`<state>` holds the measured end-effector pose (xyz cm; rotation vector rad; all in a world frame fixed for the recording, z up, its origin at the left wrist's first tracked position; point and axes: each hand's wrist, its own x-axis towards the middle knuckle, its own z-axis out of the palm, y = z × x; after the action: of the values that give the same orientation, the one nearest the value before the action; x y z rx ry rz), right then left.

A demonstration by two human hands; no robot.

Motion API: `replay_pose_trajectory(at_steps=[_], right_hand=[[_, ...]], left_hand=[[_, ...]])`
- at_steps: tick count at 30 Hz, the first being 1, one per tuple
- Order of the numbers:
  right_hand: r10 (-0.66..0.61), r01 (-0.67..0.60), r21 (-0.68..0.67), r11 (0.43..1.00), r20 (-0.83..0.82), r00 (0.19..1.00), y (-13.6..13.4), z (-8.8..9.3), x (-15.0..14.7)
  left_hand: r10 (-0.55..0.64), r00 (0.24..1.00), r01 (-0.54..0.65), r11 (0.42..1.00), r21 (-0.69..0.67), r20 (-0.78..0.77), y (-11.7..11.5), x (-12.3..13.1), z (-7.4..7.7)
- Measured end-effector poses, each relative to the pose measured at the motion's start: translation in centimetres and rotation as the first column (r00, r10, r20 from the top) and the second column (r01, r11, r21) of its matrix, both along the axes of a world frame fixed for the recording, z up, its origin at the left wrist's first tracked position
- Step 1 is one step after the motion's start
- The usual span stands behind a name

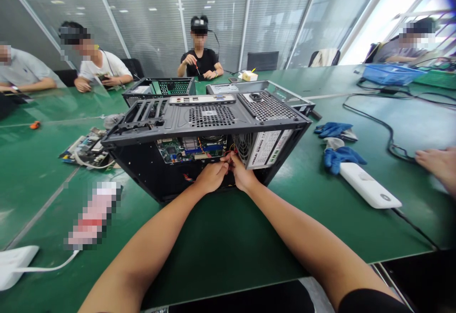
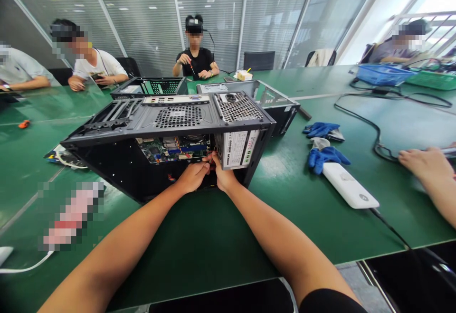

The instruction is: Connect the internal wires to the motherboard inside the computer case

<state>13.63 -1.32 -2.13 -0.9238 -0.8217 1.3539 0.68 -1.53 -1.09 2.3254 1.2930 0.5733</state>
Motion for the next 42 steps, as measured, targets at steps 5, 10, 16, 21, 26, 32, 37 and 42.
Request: replay_pose_trajectory(at_steps=[5, 10, 16, 21, 26, 32, 37, 42], right_hand=[[-0.033, 0.033, 0.014, 0.999, -0.010, 0.999, 0.2, -0.3, 0.0], [-0.047, 0.047, 0.019, 0.999, -0.032, 0.998, 0.3, -0.6, -0.2], [-0.045, 0.044, -0.003, 0.999, -0.014, 0.999, 0.5, -0.7, -0.3], [-0.083, 0.083, -0.001, 0.997, -0.017, 0.996, 0.5, -0.7, -0.5], [-0.080, 0.080, 0.006, 0.997, -0.016, 0.997, 0.4, -0.7, -0.4], [-0.024, 0.025, 0.038, 0.999, -0.007, 1.000, 0.2, -0.6, -0.1], [-0.012, 0.013, 0.041, 0.999, -0.017, 1.000, 0.1, -0.4, -0.1], [-0.054, 0.053, 0.033, 0.998, 0.045, 0.998, 0.1, -0.6, -0.2]], left_hand=[[0.036, 0.993, -0.031, 0.998, 0.047, -0.111, -0.5, 0.3, 0.5], [0.145, 0.931, -0.112, 0.987, 0.116, -0.334, -1.0, 0.5, 0.9], [0.195, 0.872, -0.138, 0.978, 0.158, -0.450, -1.4, 0.8, 1.2], [0.248, 0.839, -0.171, 0.965, 0.197, -0.485, -1.7, 1.2, 1.5], [0.242, 0.845, -0.166, 0.966, 0.197, -0.477, -1.6, 1.3, 1.5], [0.155, 0.905, -0.115, 0.986, 0.123, -0.395, -1.6, 0.8, 1.6], [0.136, 0.930, -0.109, 0.989, 0.097, -0.341, -1.6, 0.6, 1.7], [0.158, 0.924, -0.124, 0.985, 0.116, -0.349, -1.5, 0.7, 1.2]])
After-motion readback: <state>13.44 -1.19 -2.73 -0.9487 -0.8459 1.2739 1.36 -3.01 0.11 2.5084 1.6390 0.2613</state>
